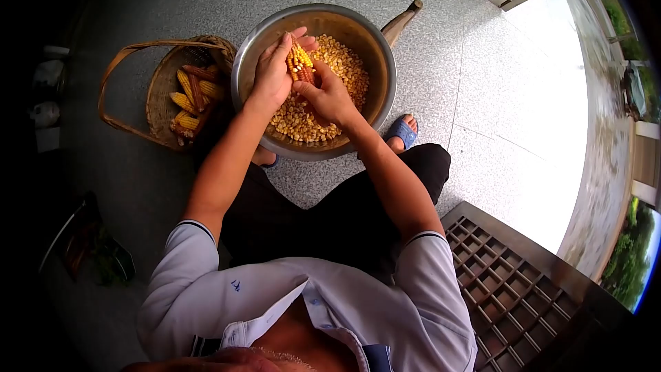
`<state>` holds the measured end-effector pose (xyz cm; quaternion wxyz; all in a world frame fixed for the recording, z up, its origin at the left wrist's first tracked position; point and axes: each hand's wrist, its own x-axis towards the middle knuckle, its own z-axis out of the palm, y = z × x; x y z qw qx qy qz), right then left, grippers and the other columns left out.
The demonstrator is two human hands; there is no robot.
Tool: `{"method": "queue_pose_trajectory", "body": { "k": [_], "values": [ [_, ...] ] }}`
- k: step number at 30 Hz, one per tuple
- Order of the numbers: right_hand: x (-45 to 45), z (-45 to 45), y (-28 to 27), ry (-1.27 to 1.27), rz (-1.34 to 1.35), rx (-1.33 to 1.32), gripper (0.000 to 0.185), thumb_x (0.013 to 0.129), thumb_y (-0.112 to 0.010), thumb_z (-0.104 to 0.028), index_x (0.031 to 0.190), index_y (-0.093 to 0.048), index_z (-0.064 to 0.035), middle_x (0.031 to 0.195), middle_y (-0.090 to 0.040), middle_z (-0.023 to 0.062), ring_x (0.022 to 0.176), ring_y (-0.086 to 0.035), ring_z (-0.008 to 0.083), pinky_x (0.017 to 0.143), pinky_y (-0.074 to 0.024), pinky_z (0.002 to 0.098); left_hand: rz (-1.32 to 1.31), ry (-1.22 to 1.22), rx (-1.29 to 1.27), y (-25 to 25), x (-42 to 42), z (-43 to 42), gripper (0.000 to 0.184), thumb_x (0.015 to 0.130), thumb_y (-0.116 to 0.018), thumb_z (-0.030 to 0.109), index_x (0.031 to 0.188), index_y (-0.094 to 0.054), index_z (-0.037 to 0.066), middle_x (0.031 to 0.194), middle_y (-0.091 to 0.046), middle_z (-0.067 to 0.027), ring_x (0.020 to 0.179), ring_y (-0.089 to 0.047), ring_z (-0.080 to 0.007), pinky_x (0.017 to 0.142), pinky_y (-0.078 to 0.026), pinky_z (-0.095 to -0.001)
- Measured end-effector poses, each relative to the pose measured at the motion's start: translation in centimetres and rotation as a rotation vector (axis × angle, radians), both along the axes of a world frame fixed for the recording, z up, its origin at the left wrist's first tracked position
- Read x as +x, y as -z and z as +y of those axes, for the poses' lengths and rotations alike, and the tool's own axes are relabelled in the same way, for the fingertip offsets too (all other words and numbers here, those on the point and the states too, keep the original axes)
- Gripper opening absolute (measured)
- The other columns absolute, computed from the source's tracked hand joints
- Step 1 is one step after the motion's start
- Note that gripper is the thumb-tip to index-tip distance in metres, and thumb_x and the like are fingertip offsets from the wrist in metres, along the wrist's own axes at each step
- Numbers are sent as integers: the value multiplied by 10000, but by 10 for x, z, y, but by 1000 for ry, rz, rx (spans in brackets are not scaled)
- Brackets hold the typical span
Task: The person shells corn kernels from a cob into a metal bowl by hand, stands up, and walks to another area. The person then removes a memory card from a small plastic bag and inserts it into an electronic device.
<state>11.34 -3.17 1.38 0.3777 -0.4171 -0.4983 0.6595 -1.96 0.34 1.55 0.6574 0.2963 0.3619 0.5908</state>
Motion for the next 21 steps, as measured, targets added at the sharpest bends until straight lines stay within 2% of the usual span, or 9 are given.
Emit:
{"method": "queue_pose_trajectory", "body": {
  "k": [2, 4, 6, 10, 13, 15, 16, 20, 21],
  "values": [
    [1, 0, -3, 39, 10, -27, 466, 929, -637, -182, 1329, -443, -41, 887, -601, 47, 663, -579, 89, 547, -479, 223, 106, -70, -8, -1, 8, -4, 452, 1040, -379, 328, 1295, -496, -27, 1134, -638, -172, 1072, -605, -235, 930, -495, -366],
    [0, 2, -6, 112, 26, -72, 418, 944, -616, -175, 1307, -464, -34, 772, -574, 7, 579, -526, 69, 488, -425, 218, 205, -57, 20, 0, 16, -9, 444, 1034, -401, 338, 1273, -513, -18, 1137, -636, -159, 1063, -609, -221, 926, -493, -338],
    [-1, 3, -6, 118, 57, -56, 405, 947, -608, -169, 1304, -468, -35, 762, -569, 4, 563, -518, 67, 485, -424, 217, 402, -38, 108, 2, 18, -9, 412, 1032, -420, 313, 1251, -520, -22, 1163, -621, -144, 1057, -608, -206, 917, -489, -315],
    [-8, 1, 1, 191, 140, -11, 372, 953, -593, -152, 1290, -480, -43, 737, -558, -4, 531, -506, 58, 461, -413, 207, 320, -42, 113, 9, 18, -8, 391, 1038, -406, 284, 1244, -520, -28, 1164, -613, -138, 1054, -603, -198, 919, -482, -313],
    [-4, -2, -1, 153, 143, -32, 337, 964, -566, -147, 1275, -486, -44, 745, -563, 0, 519, -509, 57, 438, -405, 200, 263, -44, 115, 18, 20, -9, 367, 1042, -381, 242, 1245, -513, -34, 1153, -614, -140, 1062, -597, -197, 933, -470, -310],
    [-1, -3, -6, 147, 124, -58, 354, 959, -572, -149, 1281, -478, -39, 758, -563, 1, 523, -500, 59, 443, -401, 210, 494, -65, 207, 29, 20, -8, 409, 1026, -401, 264, 1271, -484, -53, 1175, -600, -195, 1057, -585, -251, 903, -462, -341],
    [-1, -4, -8, 144, 108, -87, 370, 953, -579, -150, 1288, -470, -35, 771, -563, 2, 528, -491, 61, 449, -398, 219, 607, -115, 250, 36, 21, -6, 432, 1025, -386, 247, 1310, -435, -73, 1185, -585, -235, 1075, -578, -318, 919, -453, -377],
    [-1, -6, -15, 163, 127, -101, 356, 958, -562, -138, 1288, -477, -36, 774, -568, 3, 517, -490, 56, 439, -387, 205, 755, -162, 333, 36, 21, -10, 452, 1019, -371, 239, 1349, -391, -69, 1192, -571, -265, 1081, -576, -374, 901, -455, -408],
    [-1, -6, -12, 149, 116, -96, 305, 963, -548, -146, 1244, -489, -45, 766, -568, 8, 520, -504, 59, 434, -396, 208, 833, -176, 353, 31, 21, -13, 460, 1003, -382, 225, 1355, -378, -71, 1150, -582, -277, 1044, -589, -390, 869, -468, -418]
  ]
}}
